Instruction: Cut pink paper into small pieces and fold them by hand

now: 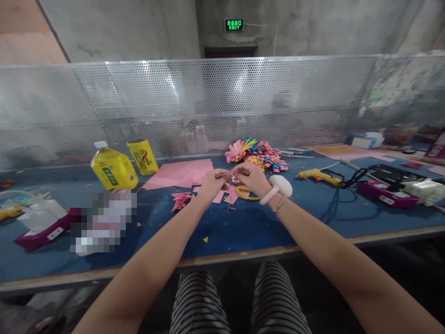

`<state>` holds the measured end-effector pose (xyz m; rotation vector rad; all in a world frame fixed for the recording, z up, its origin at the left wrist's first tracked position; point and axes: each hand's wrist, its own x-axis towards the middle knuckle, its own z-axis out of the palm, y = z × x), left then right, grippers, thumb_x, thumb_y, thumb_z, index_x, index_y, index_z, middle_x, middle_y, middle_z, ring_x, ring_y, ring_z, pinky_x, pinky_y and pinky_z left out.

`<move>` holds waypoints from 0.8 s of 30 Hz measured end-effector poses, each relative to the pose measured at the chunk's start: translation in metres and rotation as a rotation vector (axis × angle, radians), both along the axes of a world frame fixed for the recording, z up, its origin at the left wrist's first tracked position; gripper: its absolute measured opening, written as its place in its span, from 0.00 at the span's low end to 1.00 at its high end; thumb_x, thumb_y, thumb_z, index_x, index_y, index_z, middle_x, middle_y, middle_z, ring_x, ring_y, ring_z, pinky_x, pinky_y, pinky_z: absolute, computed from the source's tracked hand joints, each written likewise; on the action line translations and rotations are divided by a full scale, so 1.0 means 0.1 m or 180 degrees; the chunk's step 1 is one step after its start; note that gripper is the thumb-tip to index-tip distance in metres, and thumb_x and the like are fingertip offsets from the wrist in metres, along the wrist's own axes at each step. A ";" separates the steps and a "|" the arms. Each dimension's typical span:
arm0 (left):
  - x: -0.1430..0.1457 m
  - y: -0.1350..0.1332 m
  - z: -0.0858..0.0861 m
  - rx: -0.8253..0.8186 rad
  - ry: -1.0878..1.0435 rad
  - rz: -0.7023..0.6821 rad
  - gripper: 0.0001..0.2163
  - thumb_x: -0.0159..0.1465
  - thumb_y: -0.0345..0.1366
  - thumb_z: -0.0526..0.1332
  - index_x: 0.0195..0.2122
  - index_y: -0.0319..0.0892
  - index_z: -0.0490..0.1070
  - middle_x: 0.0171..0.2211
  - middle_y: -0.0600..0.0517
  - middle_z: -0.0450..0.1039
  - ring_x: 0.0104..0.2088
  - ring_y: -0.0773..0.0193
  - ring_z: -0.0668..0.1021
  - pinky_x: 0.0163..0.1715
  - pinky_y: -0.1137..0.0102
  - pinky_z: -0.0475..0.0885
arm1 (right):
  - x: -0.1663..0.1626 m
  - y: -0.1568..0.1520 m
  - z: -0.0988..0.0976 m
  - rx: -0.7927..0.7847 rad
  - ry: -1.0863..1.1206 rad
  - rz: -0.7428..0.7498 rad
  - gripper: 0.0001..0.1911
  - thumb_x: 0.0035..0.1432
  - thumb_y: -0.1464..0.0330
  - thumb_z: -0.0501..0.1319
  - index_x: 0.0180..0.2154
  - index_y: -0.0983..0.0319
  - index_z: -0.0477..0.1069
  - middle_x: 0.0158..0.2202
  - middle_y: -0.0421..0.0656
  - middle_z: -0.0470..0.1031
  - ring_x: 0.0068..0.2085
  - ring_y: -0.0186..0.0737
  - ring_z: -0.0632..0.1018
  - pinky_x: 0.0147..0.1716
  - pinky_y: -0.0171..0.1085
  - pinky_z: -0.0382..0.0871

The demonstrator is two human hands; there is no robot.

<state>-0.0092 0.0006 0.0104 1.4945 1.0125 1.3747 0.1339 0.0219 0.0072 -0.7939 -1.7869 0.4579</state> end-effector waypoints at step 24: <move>0.01 0.02 -0.03 0.0720 -0.0107 0.0022 0.07 0.49 0.30 0.59 0.30 0.39 0.73 0.27 0.51 0.74 0.28 0.69 0.75 0.32 0.72 0.70 | 0.00 -0.07 0.05 0.0957 -0.0029 -0.0079 0.04 0.48 0.75 0.58 0.26 0.62 0.70 0.29 0.42 0.71 0.35 0.35 0.71 0.36 0.38 0.67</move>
